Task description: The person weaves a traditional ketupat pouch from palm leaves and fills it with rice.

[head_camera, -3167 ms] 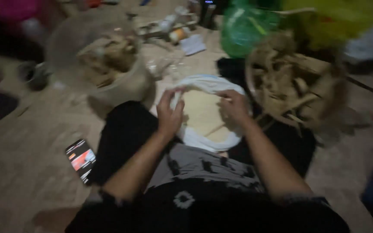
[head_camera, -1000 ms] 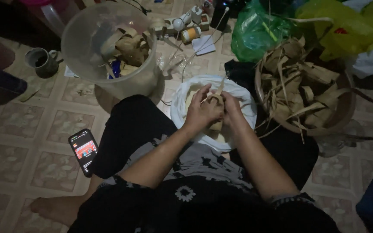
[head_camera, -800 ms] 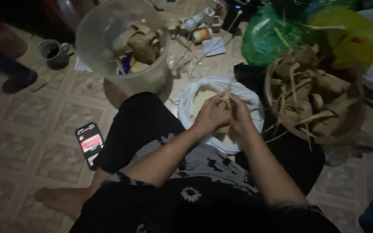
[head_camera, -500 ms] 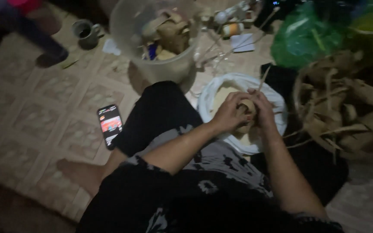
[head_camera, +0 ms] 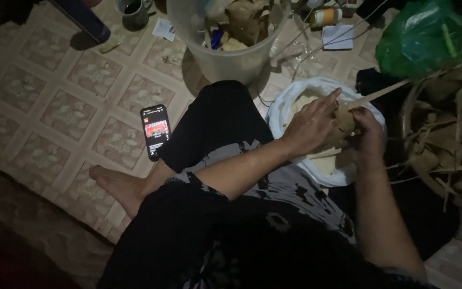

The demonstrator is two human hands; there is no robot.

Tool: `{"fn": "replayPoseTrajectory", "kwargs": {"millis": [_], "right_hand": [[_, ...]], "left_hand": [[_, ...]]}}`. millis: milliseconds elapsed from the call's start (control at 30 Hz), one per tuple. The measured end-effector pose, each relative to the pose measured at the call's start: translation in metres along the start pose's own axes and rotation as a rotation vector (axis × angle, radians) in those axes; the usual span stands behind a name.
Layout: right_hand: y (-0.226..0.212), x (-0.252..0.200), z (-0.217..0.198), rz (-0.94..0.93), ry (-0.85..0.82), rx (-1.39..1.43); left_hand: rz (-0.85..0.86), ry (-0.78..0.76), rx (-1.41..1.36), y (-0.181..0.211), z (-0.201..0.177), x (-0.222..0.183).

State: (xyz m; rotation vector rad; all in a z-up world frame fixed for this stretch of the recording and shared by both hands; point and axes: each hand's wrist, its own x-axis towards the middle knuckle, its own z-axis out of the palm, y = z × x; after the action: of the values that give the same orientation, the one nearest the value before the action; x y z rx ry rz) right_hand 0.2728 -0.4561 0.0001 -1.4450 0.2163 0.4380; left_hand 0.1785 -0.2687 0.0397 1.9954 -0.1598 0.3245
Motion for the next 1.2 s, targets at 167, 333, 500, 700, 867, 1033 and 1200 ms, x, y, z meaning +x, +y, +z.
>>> {"fn": "replayPoseTrajectory", "kwargs": {"millis": [167,333,500,700,867,1033,1200], "right_hand": [[-0.002,-0.006,-0.001,-0.074,0.031,0.066],[-0.024,-0.015,0.006,-0.024,0.087,-0.156],[-0.014,-0.028,-0.004,-0.474,-0.348,-0.362],[-0.013,-0.025,0.011,-0.451,-0.33,-0.248],[-0.018,-0.038,0.031,-0.468,-0.338,-0.201],[-0.023,-0.046,0.036,-0.632,-0.245,-0.485],[-0.016,-0.036,0.029,-0.856,-0.212,-0.51]], "left_hand": [[-0.097,-0.084,0.102,-0.003,0.004,0.003],[-0.091,0.005,0.164,-0.018,-0.002,0.014],[0.083,0.166,0.098,-0.026,-0.004,0.021],[-0.149,0.055,-0.13,-0.026,-0.011,0.018],[-0.162,0.042,-0.238,-0.037,-0.009,0.019],[-0.078,0.027,-0.281,-0.033,-0.014,0.018],[-0.096,-0.021,-0.369,-0.034,-0.009,0.014]]}}
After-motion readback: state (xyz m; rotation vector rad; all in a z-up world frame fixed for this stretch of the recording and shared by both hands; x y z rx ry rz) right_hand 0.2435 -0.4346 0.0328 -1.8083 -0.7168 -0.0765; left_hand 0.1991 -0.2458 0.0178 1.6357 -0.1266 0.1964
